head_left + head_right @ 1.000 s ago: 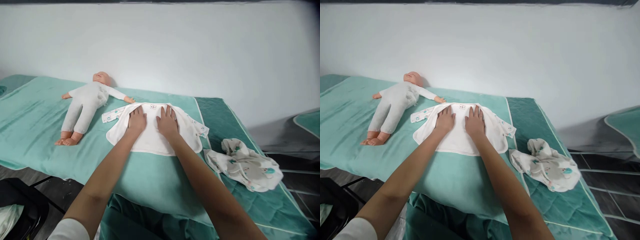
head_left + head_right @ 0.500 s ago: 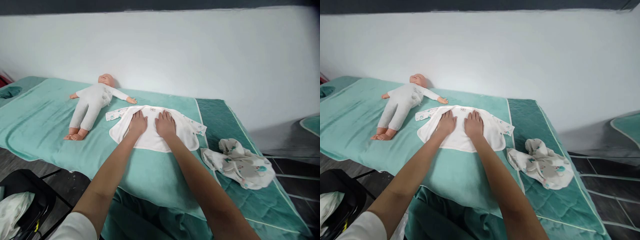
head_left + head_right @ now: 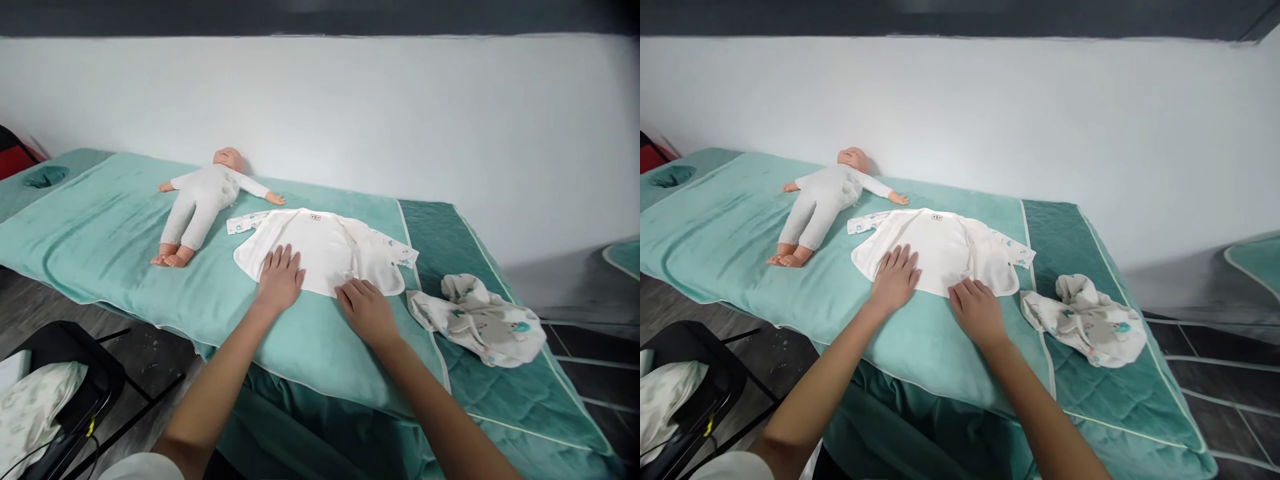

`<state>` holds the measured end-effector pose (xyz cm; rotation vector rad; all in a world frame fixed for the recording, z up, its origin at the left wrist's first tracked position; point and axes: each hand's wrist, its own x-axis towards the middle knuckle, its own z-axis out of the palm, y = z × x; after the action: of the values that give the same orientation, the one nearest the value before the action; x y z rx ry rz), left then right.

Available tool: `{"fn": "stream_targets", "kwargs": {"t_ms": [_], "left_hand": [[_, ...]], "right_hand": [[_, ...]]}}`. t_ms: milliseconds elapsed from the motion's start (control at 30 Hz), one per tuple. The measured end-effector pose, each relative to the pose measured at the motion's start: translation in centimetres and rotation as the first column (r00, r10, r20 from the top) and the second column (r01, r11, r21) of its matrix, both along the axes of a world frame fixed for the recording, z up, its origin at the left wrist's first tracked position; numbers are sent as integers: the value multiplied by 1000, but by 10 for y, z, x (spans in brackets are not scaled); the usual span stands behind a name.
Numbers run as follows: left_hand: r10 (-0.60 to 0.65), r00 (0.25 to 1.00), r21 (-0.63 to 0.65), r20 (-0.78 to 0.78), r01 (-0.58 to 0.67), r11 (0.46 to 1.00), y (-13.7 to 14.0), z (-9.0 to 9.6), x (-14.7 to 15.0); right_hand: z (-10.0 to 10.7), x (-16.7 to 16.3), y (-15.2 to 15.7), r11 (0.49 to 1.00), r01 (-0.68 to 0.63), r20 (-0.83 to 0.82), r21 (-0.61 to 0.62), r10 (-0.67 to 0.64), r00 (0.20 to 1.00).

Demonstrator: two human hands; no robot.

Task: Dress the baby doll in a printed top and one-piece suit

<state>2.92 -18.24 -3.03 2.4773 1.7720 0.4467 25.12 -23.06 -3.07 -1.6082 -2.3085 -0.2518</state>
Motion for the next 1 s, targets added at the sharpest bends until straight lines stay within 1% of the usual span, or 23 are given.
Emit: {"fn": "stream_targets", "kwargs": {"t_ms": [100, 133, 167, 200, 267, 300, 333, 367, 433, 500, 600, 667, 733, 767, 833, 900, 933, 967, 1000], "left_hand": [[-89, 987, 40, 135, 84, 996, -11, -1, -18], [-90, 975, 70, 201, 78, 995, -11, -2, -27], [-63, 962, 101, 265, 37, 994, -7, -2, -37], [-3, 946, 125, 323, -40, 991, -1, -2, -48], [186, 905, 120, 383, -248, 961, 16, -1, -69], [286, 880, 90, 380, -342, 935, 26, 0, -78], [360, 864, 53, 352, -403, 914, 37, 1, -84], [400, 862, 26, 312, -429, 903, 47, 2, -89], [391, 892, -6, 226, -400, 916, 67, 4, -93], [357, 916, -22, 182, -359, 933, 85, 6, -94], [382, 895, -35, 229, -385, 922, 108, 4, -98], [406, 871, -36, 277, -412, 910, 120, 2, -103], [435, 852, -35, 290, -445, 895, 126, 0, -107], [464, 838, -33, 287, -476, 879, 127, 0, -109], [532, 795, -7, 290, -554, 832, 124, 1, -109], [563, 762, 65, 319, -610, 789, 117, 3, -107], [544, 771, 117, 331, -605, 787, 113, 5, -105], [495, 805, 171, 328, -566, 806, 110, 6, -103], [422, 855, 216, 302, -493, 843, 108, 7, -101]], "right_hand": [[2, 4, -2, 999, -35, 31, 12, 35, 999], [4, 3, 0, 999, -40, 44, 14, 39, 998], [6, 1, 2, 999, -40, 51, 14, 40, 998], [8, -2, 6, 999, -40, 50, 11, 39, 998], [13, -13, 17, 999, -44, 9, -13, 44, 999], [16, -21, 25, 998, -55, -30, -38, 54, 998], [18, -30, 35, 995, -73, -73, -69, 68, 995], [19, -41, 47, 990, -95, -116, -103, 83, 990], [18, -64, 76, 976, -128, -164, -174, 99, 981], [13, -87, 108, 961, -137, -152, -240, 102, 983], [5, -113, 153, 956, -119, -134, -269, 86, 987], [0, -123, 173, 959, -97, -135, -267, 62, 989], [-2, -126, 184, 961, -79, -132, -265, 45, 990], [-2, -127, 186, 961, -76, -133, -265, 41, 990], [-2, -127, 185, 964, -65, -156, -257, 25, 987], [-1, -127, 181, 969, -30, -198, -247, -20, 980], [-1, -126, 179, 970, -1, -219, -244, -54, 974], [-1, -126, 177, 970, 32, -238, -241, -91, 967], [-1, -125, 175, 969, 64, -256, -238, -126, 958]]}}
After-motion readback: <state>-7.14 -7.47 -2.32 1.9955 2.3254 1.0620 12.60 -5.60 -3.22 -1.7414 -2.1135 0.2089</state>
